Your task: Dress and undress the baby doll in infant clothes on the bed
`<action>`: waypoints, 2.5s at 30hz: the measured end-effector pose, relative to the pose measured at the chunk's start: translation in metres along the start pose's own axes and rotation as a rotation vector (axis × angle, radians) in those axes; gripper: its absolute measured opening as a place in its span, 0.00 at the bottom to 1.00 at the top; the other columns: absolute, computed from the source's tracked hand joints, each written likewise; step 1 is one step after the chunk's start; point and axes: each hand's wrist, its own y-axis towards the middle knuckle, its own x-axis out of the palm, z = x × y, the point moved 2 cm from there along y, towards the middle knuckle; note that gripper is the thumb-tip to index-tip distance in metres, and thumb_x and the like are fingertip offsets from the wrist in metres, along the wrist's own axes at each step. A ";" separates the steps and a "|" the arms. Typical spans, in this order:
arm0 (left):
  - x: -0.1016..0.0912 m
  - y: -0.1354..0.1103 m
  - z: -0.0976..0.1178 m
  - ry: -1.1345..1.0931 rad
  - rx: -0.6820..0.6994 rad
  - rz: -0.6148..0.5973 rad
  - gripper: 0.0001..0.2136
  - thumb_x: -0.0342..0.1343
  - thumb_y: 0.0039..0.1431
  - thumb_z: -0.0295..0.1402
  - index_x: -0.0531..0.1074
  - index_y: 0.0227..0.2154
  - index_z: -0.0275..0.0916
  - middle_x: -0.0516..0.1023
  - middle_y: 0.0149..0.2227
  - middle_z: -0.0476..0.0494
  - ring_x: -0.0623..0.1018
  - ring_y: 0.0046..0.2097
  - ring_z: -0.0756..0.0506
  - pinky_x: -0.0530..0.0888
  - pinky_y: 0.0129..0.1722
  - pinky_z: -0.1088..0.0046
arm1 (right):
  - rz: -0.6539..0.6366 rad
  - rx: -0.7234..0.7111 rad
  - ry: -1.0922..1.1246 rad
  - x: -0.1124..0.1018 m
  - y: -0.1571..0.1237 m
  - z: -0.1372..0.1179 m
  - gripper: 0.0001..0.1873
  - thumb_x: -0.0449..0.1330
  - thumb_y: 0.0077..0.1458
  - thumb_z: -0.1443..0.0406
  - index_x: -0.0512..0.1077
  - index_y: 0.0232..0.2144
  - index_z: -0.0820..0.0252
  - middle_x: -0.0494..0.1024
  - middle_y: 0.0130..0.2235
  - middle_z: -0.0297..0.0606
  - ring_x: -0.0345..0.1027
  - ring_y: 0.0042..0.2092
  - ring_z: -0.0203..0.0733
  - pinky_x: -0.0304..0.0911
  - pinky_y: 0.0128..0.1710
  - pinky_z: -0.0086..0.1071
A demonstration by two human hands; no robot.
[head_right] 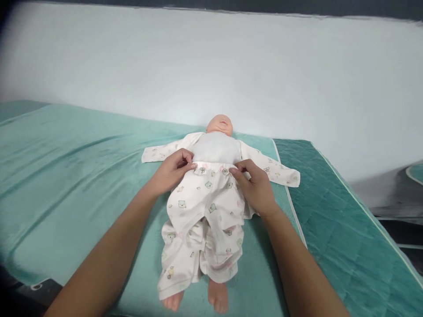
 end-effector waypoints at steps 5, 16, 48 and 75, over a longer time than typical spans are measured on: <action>-0.006 0.034 0.005 0.123 -0.086 0.022 0.09 0.51 0.64 0.40 0.61 0.31 0.43 0.66 0.27 0.53 0.65 0.31 0.48 0.61 0.32 0.71 | 0.023 0.189 -0.073 0.004 0.030 0.004 0.15 0.59 0.59 0.52 0.64 0.28 0.53 0.62 0.21 0.27 0.56 0.26 0.37 0.53 0.28 0.33; 0.004 0.026 -0.001 0.219 -0.005 0.213 0.08 0.53 0.63 0.39 0.65 0.33 0.42 0.71 0.32 0.50 0.70 0.34 0.47 0.64 0.36 0.71 | -0.009 0.346 0.332 0.011 0.030 0.014 0.17 0.63 0.54 0.49 0.66 0.30 0.53 0.65 0.24 0.28 0.54 0.24 0.35 0.49 0.22 0.30; -0.006 0.035 -0.016 -0.097 -0.170 0.181 0.07 0.59 0.55 0.38 0.73 0.31 0.40 0.75 0.31 0.49 0.71 0.33 0.49 0.66 0.33 0.74 | 0.156 0.308 0.318 0.021 0.038 0.036 0.13 0.65 0.51 0.57 0.72 0.38 0.54 0.77 0.40 0.37 0.70 0.42 0.43 0.65 0.44 0.37; -0.018 0.008 -0.023 -0.405 -0.567 -0.204 0.10 0.62 0.51 0.37 0.72 0.35 0.40 0.78 0.35 0.44 0.78 0.35 0.46 0.76 0.34 0.69 | -0.074 0.528 0.193 -0.002 0.020 0.043 0.11 0.62 0.53 0.55 0.71 0.30 0.55 0.73 0.27 0.32 0.64 0.28 0.40 0.57 0.27 0.32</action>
